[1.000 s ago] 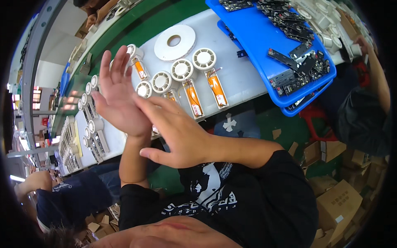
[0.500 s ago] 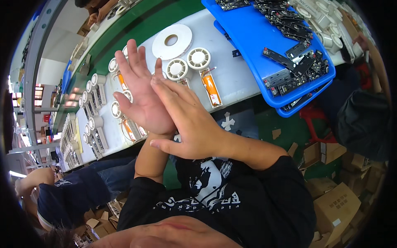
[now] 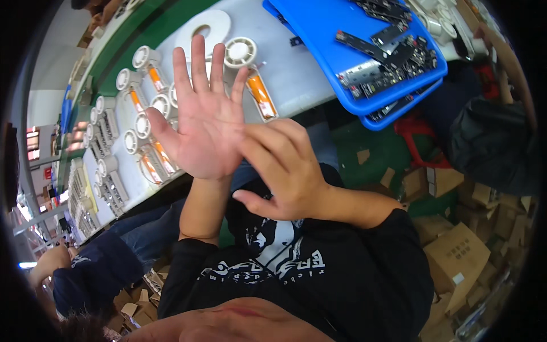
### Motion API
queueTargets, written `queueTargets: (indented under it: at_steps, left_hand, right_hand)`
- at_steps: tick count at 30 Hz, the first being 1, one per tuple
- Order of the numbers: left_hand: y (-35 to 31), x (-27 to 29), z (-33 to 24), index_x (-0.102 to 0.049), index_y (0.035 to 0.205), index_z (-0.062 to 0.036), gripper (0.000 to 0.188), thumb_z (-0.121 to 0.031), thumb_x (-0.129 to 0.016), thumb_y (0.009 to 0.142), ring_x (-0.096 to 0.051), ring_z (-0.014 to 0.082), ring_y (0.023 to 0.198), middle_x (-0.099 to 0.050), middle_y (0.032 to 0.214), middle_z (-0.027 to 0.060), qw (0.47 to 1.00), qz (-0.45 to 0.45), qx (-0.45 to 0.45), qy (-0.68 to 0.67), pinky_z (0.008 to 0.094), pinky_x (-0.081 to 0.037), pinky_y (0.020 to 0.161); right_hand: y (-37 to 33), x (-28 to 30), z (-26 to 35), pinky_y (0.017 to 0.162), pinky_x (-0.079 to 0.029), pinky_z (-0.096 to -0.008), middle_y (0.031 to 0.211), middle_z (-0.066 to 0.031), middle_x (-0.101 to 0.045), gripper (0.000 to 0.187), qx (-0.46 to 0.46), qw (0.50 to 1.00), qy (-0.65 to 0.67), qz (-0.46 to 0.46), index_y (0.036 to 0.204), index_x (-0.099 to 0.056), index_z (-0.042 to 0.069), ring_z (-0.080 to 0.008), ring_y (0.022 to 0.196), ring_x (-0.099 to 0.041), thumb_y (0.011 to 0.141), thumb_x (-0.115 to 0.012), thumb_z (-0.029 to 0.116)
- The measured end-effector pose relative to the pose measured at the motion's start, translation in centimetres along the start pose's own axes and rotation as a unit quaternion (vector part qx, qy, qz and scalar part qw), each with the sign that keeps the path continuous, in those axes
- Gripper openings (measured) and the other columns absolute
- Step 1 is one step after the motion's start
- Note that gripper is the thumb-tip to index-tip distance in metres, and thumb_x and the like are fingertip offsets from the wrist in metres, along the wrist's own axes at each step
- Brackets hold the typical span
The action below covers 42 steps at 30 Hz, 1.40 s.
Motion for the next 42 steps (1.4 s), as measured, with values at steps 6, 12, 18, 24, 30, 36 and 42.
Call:
queueTargets:
  at_steps: [6, 12, 18, 24, 30, 36, 42]
  left_hand:
    - [-1.7, 0.0, 2.1, -0.01, 0.164, -0.012, 0.094, -0.075, -0.026, 0.095, -0.02, 0.032, 0.152, -0.016, 0.168, 0.0145, 0.994, 0.086, 0.061, 0.016, 0.0516, -0.023, 0.12]
    - [-2.3, 0.8, 1.9, -0.014, 0.163, -0.0129, 0.083, -0.067, -0.027, 0.101, -0.022, 0.0349, 0.152, -0.019, 0.167, 0.0183, 0.993, 0.119, 0.006, -0.003, 0.0516, -0.026, 0.119]
    - [-3.2, 5.4, 2.4, -0.054, 0.125, 0.0006, 0.048, -0.039, -0.032, 0.11, -0.064, 0.0244, 0.065, -0.067, 0.095, 0.0142, 0.969, 0.171, 0.082, -0.158, 0.0331, -0.049, 0.057]
    - [-8.4, 6.7, 3.9, -0.071, 0.094, -0.0096, 0.016, -0.025, -0.065, 0.094, -0.057, 0.0234, 0.066, -0.063, 0.078, 0.007, 0.796, 0.412, 0.043, 0.441, 0.0373, -0.046, 0.061]
    - [-8.3, 17.5, 18.6, -0.062, 0.126, -0.0078, 0.04, -0.038, -0.053, 0.101, -0.054, 0.0305, 0.128, -0.061, 0.131, 0.0114, 0.647, 0.45, -0.079, 0.61, 0.0407, -0.042, 0.11]
    - [-4.5, 23.1, 16.9, -0.06, 0.135, -0.0074, 0.049, -0.045, -0.049, 0.104, -0.054, 0.0285, 0.129, -0.06, 0.137, 0.0189, 0.59, 0.371, 0.426, 0.577, 0.0386, -0.039, 0.113]
    - [-6.0, 23.3, 19.1, -0.058, 0.135, -0.0051, 0.052, -0.046, -0.05, 0.104, -0.058, 0.0303, 0.123, -0.061, 0.134, 0.0209, 0.719, 0.294, 0.238, 0.583, 0.0424, -0.041, 0.11]
  right_hand:
    - [-2.4, -1.9, -0.8, 0.108, -0.04, -0.0574, 0.135, -0.0255, -0.057, 0.071, 0.02, 0.995, -0.094, -0.026, 0.131, -0.055, -0.007, -0.0437, 0.116, -0.058, 0.085, -0.074, 0.043]
    - [-8.7, 0.0, -2.8, 0.096, -0.047, -0.0556, 0.123, -0.025, -0.06, 0.041, -0.18, 0.929, -0.258, 0.194, 0.112, -0.066, -0.003, -0.0374, 0.11, -0.061, 0.089, -0.072, 0.031]
    - [-8.2, 3.2, -2.4, 0.057, -0.047, -0.0421, 0.074, -0.0152, -0.061, 0.015, -0.095, 0.993, -0.039, 0.05, 0.09, -0.065, -0.001, -0.0318, 0.062, -0.059, 0.091, -0.067, 0.014]
    - [-3.1, 9.7, -4.0, 0.052, -0.039, -0.0362, 0.064, -0.0112, -0.05, 0.016, 0.109, 0.963, -0.223, -0.109, 0.073, -0.054, 0.001, -0.0241, 0.055, -0.048, 0.089, -0.055, -0.002]
    - [5.1, 12.0, -6.0, 0.078, -0.048, -0.0315, 0.098, -0.0154, -0.063, 0.01, -0.02, 0.923, -0.372, -0.096, 0.098, -0.068, -0.003, -0.0288, 0.089, -0.061, 0.09, -0.068, 0.004]
    - [3.5, 15.6, -6.5, 0.092, -0.047, -0.0314, 0.11, -0.0132, -0.065, 0.017, -0.089, 0.936, -0.327, -0.098, 0.108, -0.07, -0.001, -0.026, 0.105, -0.062, 0.092, -0.068, 0.005]
    - [4.7, 14.3, -6.8, 0.099, -0.046, -0.0325, 0.119, -0.0134, -0.065, 0.021, -0.122, 0.918, -0.374, -0.039, 0.114, -0.069, -0.001, -0.0247, 0.115, -0.06, 0.094, -0.066, 0.005]
Point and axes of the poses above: each hand's wrist, its own y-axis towards the middle knuckle, its own x-axis out of the back of the hand, z = x × y, the point moved 1 cm from there along y, towards the middle knuckle
